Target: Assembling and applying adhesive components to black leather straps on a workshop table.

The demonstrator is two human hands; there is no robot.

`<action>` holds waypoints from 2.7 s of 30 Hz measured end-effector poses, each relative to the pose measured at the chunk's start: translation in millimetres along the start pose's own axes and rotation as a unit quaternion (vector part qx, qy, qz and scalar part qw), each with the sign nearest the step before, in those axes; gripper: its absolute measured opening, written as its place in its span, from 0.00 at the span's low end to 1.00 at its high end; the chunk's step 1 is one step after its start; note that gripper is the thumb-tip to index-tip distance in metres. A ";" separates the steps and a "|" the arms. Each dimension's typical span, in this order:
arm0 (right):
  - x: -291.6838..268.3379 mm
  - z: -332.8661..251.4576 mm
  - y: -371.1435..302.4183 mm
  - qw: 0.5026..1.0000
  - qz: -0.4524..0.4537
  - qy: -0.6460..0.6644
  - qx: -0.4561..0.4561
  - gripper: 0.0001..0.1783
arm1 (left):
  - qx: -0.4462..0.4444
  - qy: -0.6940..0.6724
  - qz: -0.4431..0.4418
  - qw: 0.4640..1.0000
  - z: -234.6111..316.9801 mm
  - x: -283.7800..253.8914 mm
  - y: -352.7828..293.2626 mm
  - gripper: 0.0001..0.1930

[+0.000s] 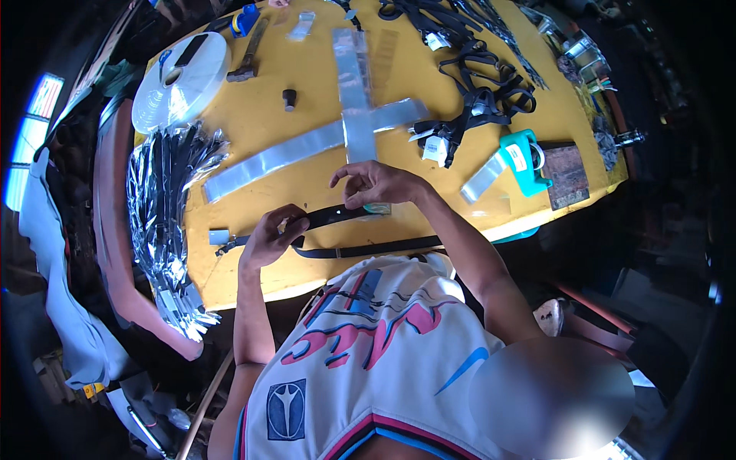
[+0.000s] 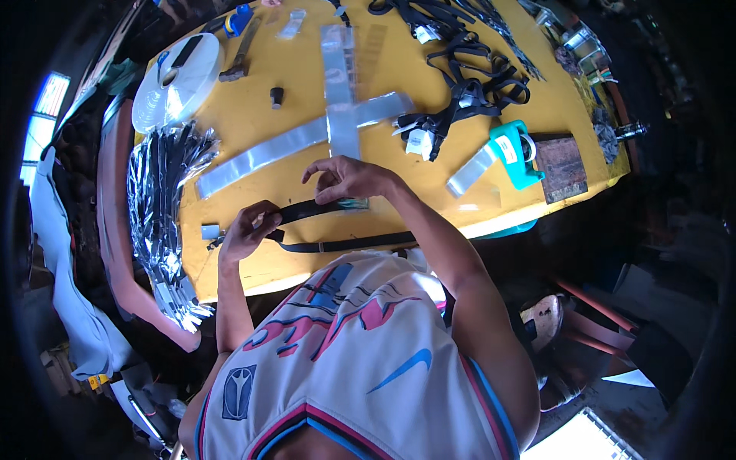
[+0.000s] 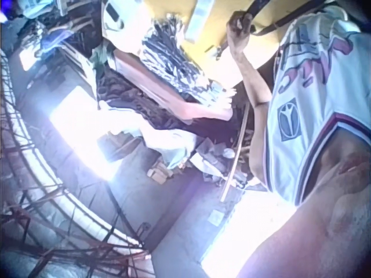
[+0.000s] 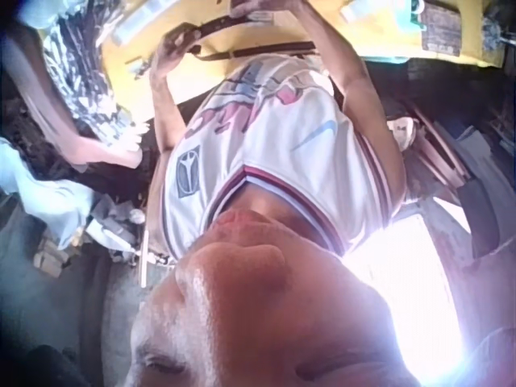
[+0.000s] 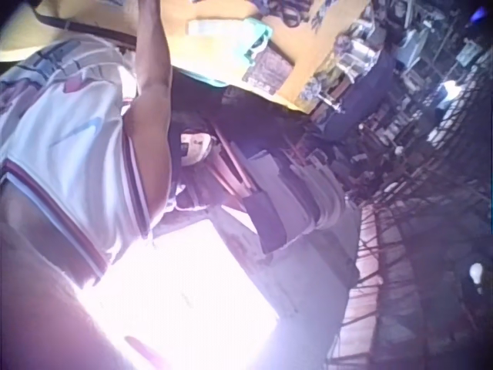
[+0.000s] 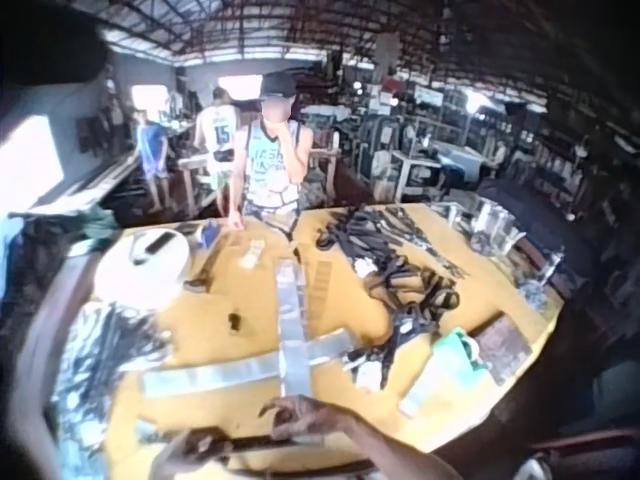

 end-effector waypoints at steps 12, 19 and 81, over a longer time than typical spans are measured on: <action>19.7 -5.8 0.3 0.996 0.061 -0.067 -0.008 0.27 | 0.017 0.020 -0.001 1.000 9.9 10.2 15.9 0.11; 14.2 -7.0 -0.3 0.997 0.049 -0.062 -0.006 0.28 | 0.057 0.006 0.020 0.998 -1.2 -7.6 8.2 0.08; 74.5 -86.1 29.6 0.997 0.025 -0.037 -0.058 0.35 | 0.089 0.136 0.171 0.972 71.8 -31.0 -39.4 0.04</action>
Point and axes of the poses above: each hand's wrist, its own y-axis towards the middle knuckle, its own x-axis out of the palm, z = x × y, the point moved 6 cm from there along y, towards the middle knuckle
